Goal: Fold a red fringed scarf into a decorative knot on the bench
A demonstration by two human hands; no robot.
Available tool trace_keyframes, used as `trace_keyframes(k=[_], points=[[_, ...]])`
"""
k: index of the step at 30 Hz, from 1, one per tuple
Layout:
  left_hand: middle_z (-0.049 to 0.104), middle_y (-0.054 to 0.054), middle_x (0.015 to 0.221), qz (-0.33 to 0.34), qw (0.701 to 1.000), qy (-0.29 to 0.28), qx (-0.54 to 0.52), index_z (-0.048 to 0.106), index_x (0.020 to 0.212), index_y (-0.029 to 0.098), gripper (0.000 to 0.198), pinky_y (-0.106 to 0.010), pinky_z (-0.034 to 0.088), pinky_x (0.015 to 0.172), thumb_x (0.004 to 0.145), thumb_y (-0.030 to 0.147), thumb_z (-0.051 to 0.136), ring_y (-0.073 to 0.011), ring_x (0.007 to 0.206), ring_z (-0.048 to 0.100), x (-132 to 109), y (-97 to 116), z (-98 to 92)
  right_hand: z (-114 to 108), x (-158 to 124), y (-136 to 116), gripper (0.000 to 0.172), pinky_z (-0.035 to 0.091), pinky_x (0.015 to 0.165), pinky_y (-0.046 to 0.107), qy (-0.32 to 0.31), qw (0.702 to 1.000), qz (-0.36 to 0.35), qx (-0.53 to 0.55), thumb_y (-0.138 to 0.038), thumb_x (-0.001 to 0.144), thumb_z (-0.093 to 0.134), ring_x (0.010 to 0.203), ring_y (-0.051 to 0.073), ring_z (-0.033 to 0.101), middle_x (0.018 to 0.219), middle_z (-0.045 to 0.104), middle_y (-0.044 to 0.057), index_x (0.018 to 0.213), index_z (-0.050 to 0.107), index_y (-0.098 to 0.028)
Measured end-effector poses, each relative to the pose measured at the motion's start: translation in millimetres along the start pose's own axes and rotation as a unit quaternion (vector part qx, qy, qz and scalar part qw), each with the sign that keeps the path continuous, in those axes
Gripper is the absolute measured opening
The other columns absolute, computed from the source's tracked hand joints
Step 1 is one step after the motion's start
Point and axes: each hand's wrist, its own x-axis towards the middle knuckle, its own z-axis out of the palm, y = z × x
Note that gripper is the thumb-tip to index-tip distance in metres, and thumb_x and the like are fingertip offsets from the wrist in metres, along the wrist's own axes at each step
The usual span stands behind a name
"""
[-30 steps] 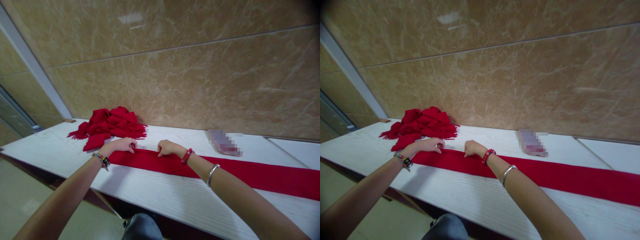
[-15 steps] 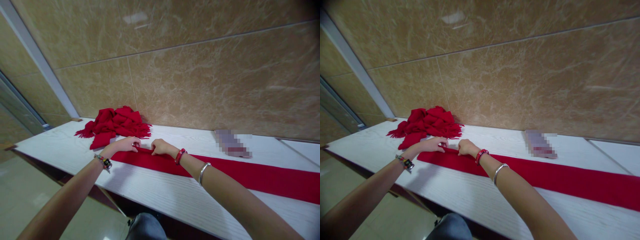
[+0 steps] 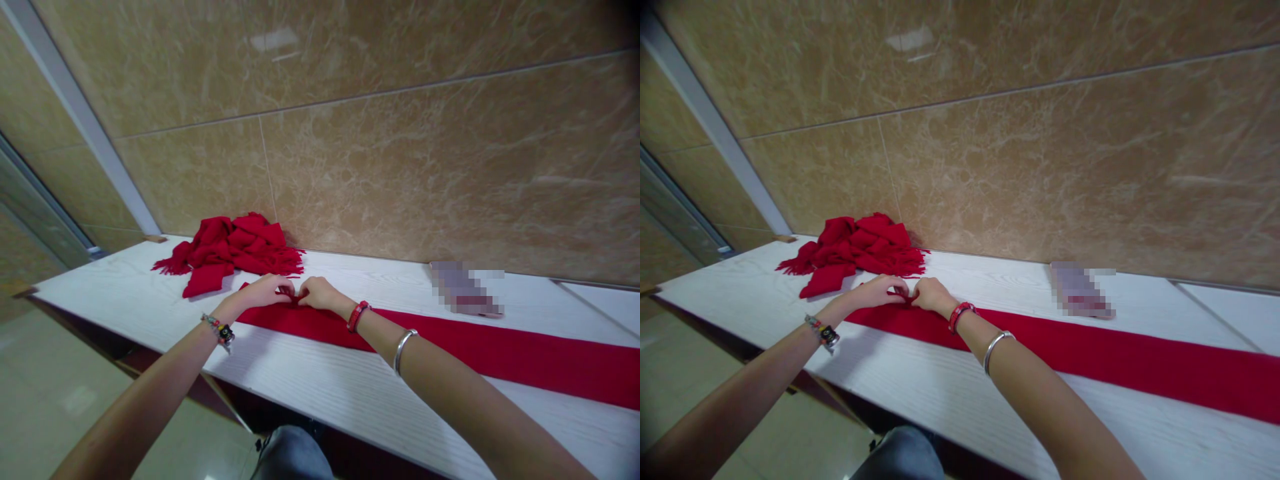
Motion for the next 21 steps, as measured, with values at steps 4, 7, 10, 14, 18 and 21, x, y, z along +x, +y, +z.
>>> trace_keyframes(k=[4, 7, 10, 14, 18, 21], points=[[0.065, -0.003, 0.086, -0.043, 0.999, -0.021, 0.02, 0.063, 0.088, 0.017, 0.02, -0.02, 0.039, 0.071, 0.076, 0.03, 0.054, -0.0152, 0.078, 0.057, -16, -27, -9.3, 10, 0, 2, 0.022, 0.041, 0.07, 0.021, 0.035, 0.999, 0.014, -0.001, -0.024, 0.073, 0.059, 0.087, 0.018, 0.059, 0.094, 0.067, 0.008, 0.093, 0.066, -0.016], [0.064, -0.004, 0.089, -0.078, 0.996, -0.028, -0.017, 0.063, 0.087, 0.015, 0.022, -0.021, 0.04, 0.073, 0.076, 0.029, 0.051, -0.0157, 0.08, 0.057, -31, -50, -18.5, 12, -3, 7, 0.023, 0.041, 0.071, 0.021, 0.042, 0.999, 0.008, 0.007, -0.026, 0.076, 0.056, 0.086, 0.016, 0.059, 0.095, 0.066, 0.008, 0.094, 0.066, -0.015], [0.065, -0.005, 0.084, -0.105, 0.993, -0.027, -0.054, 0.062, 0.083, 0.013, 0.02, -0.023, 0.042, 0.071, 0.072, 0.027, 0.053, -0.0167, 0.077, 0.057, -40, -65, -18.7, 9, -10, 13, 0.022, 0.042, 0.071, 0.02, 0.039, 0.999, 0.001, 0.016, -0.025, 0.077, 0.056, 0.083, 0.015, 0.059, 0.094, 0.066, 0.006, 0.094, 0.066, -0.015], [0.065, -0.006, 0.083, -0.12, 0.99, -0.013, -0.075, 0.061, 0.081, 0.012, 0.019, -0.026, 0.043, 0.073, 0.068, 0.026, 0.056, -0.0181, 0.077, 0.057, -43, -72, -11.0, 2, -27, 27, 0.023, 0.043, 0.07, 0.021, 0.032, 0.999, 0.005, 0.018, -0.023, 0.074, 0.059, 0.081, 0.015, 0.059, 0.092, 0.066, 0.007, 0.094, 0.066, -0.014], [0.063, -0.006, 0.094, -0.131, 0.989, -0.032, -0.059, 0.059, 0.091, 0.013, 0.024, -0.028, 0.042, 0.078, 0.07, 0.023, 0.053, -0.0186, 0.086, 0.057, -41, -68, -12.6, 1, -56, 50, 0.025, 0.043, 0.076, 0.024, 0.055, 0.998, 0.002, 0.01, -0.02, 0.077, 0.055, 0.085, 0.017, 0.058, 0.094, 0.064, 0.008, 0.1, 0.062, -0.013], [0.058, -0.008, 0.107, -0.145, 0.988, 0.001, 0.058, 0.057, 0.102, 0.015, 0.03, -0.032, 0.038, 0.087, 0.073, 0.018, 0.051, -0.0207, 0.099, 0.052, -29, -39, -10.4, 6, -82, 69, 0.03, 0.041, 0.086, 0.029, 0.108, 0.994, -0.017, -0.015, -0.019, 0.081, 0.048, 0.097, 0.019, 0.054, 0.104, 0.06, 0.012, 0.109, 0.057, -0.01]])
